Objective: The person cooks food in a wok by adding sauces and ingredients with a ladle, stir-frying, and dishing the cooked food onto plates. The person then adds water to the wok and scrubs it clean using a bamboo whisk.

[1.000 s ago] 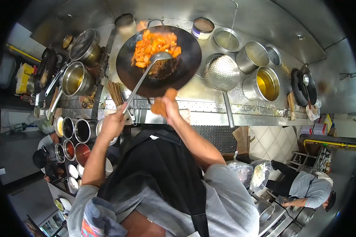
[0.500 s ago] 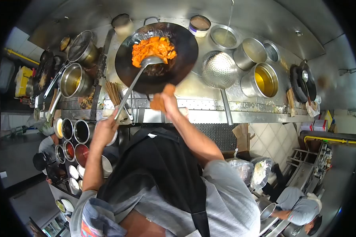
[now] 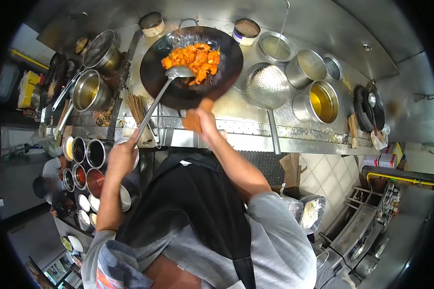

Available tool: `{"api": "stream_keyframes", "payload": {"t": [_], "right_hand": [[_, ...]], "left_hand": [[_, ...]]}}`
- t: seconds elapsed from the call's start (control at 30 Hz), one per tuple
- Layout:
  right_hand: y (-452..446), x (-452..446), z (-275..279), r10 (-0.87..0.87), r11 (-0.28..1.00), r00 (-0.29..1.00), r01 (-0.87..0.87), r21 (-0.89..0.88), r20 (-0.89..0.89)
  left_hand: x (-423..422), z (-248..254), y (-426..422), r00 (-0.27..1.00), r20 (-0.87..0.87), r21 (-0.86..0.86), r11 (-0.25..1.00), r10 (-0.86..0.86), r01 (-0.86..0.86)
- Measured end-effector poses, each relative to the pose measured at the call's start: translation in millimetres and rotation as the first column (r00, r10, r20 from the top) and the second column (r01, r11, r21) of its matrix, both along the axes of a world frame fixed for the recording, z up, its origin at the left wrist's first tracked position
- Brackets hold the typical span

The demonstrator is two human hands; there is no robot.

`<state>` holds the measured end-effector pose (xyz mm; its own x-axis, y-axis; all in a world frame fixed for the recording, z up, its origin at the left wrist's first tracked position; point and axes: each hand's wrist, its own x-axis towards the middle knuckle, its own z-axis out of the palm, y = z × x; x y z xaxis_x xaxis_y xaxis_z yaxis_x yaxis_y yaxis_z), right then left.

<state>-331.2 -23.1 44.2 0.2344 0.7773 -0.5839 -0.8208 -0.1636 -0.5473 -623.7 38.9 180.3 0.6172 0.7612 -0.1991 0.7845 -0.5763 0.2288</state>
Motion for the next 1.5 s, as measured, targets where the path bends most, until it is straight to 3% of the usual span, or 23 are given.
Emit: {"api": "stream_keyframes", "payload": {"t": [0.03, 0.07, 0.1, 0.13, 0.23, 0.27, 0.37, 0.6, 0.7, 0.83, 0.87, 0.9, 0.93, 0.97, 1.0, 1.07, 1.13, 1.17, 1.2, 1.27, 1.33, 1.43, 1.5], "right_hand": [[-26, -10, -5, -0.015, 0.996, 0.997, 0.022, -0.087, 0.074], [-54, -18, -20, 0.017, 1.0, 0.99, -0.016, -0.006, 0.14], [-73, -12, -67, 0.141, 0.99, 0.958, -0.139, -0.024, 0.248], [-75, -14, -41, 0.08, 0.996, 0.964, -0.085, 0.005, 0.253], [-36, -2, 14, -0.032, 0.996, 0.999, 0.031, -0.082, -0.013], [-13, 8, 30, -0.01, 0.997, 1.0, 0.008, -0.081, -0.02], [30, 27, 2, 0.014, 0.995, 0.999, -0.01, -0.096, 0.043], [66, 42, -26, -0.019, 0.991, 0.999, 0.024, -0.128, 0.042], [53, 29, -18, -0.104, 0.991, 0.994, 0.102, -0.082, -0.025], [9, 9, 25, -0.046, 0.996, 0.998, 0.042, -0.082, -0.047], [14, 9, 12, -0.032, 0.999, 0.987, 0.029, -0.02, -0.155], [24, 7, 24, -0.09, 0.994, 0.991, 0.084, -0.066, -0.098], [39, 9, -2, -0.136, 0.988, 0.989, 0.132, -0.075, -0.05], [46, 13, -12, -0.111, 0.985, 0.994, 0.111, -0.132, 0.006], [49, 8, -58, -0.155, 0.985, 0.987, 0.157, -0.066, 0.027], [-3, -10, -31, -0.158, 0.987, 0.984, 0.159, -0.004, 0.083], [-49, -15, -15, -0.017, 0.998, 0.999, 0.019, -0.055, 0.048], [-54, -18, -16, -0.065, 0.997, 0.998, 0.066, -0.031, 0.011], [-40, -14, -27, -0.092, 0.994, 0.99, 0.097, 0.048, -0.11], [3, -4, -41, -0.139, 0.984, 0.959, 0.162, 0.079, -0.246], [34, 12, 0, -0.235, 0.97, 0.958, 0.22, -0.107, -0.163], [69, 17, -41, -0.239, 0.961, 0.97, 0.243, -0.131, 0.042], [88, 22, -64, -0.231, 0.969, 0.973, 0.229, -0.097, -0.003]], "left_hand": [[5, -9, -5, 0.999, 0.03, -0.009, 0.999, 0.045, -0.045], [5, -12, -13, 0.988, 0.14, -0.012, 0.998, 0.063, -0.062], [1, -8, -22, 0.986, 0.14, -0.026, 0.996, 0.093, -0.09], [-1, -3, -27, 0.982, 0.144, -0.037, 0.992, 0.122, -0.118], [-19, 38, -30, 0.986, 0.037, -0.105, 0.982, 0.162, -0.157], [-24, 49, -26, 0.989, 0.07, -0.101, 0.987, 0.129, -0.122], [-23, 79, -14, 0.995, -0.079, -0.059, 0.997, 0.054, -0.058], [-19, 76, -1, 0.999, -0.002, -0.048, 0.997, 0.053, -0.053], [-11, 101, 3, 0.99, 0.042, -0.239, 0.963, 0.137, -0.123], [-9, 138, 10, 0.99, -0.073, -0.41, 0.902, 0.117, -0.137], [-10, 126, 12, 0.995, -0.033, -0.364, 0.926, 0.097, -0.102], [-10, 105, 13, 0.998, 0.013, -0.319, 0.946, 0.065, -0.058], [-1, 88, 15, 0.998, 0.061, -0.268, 0.964, 0.027, -0.01], [15, 81, 16, 0.996, -0.033, -0.298, 0.95, 0.082, -0.088], [11, 51, 21, 0.999, 0.054, -0.199, 0.98, -0.01, 0.021], [13, 23, 17, 0.998, 0.055, -0.112, 0.993, -0.024, 0.03], [14, 33, 2, 1.0, 0.013, -0.087, 0.996, 0.003, -0.002], [6, 38, 0, 0.997, 0.06, -0.06, 0.997, -0.043, 0.047], [11, 67, -5, 0.998, -0.042, -0.162, 0.986, 0.044, -0.05], [3, 97, -5, 0.983, 0.091, -0.356, 0.927, 0.161, -0.119], [20, 131, -9, 0.994, 0.06, -0.33, 0.942, 0.093, -0.069], [81, 152, -19, 0.99, 0.047, -0.169, 0.975, -0.135, 0.141], [130, 150, -24, 0.978, 0.082, -0.187, 0.961, -0.192, 0.204]]}}
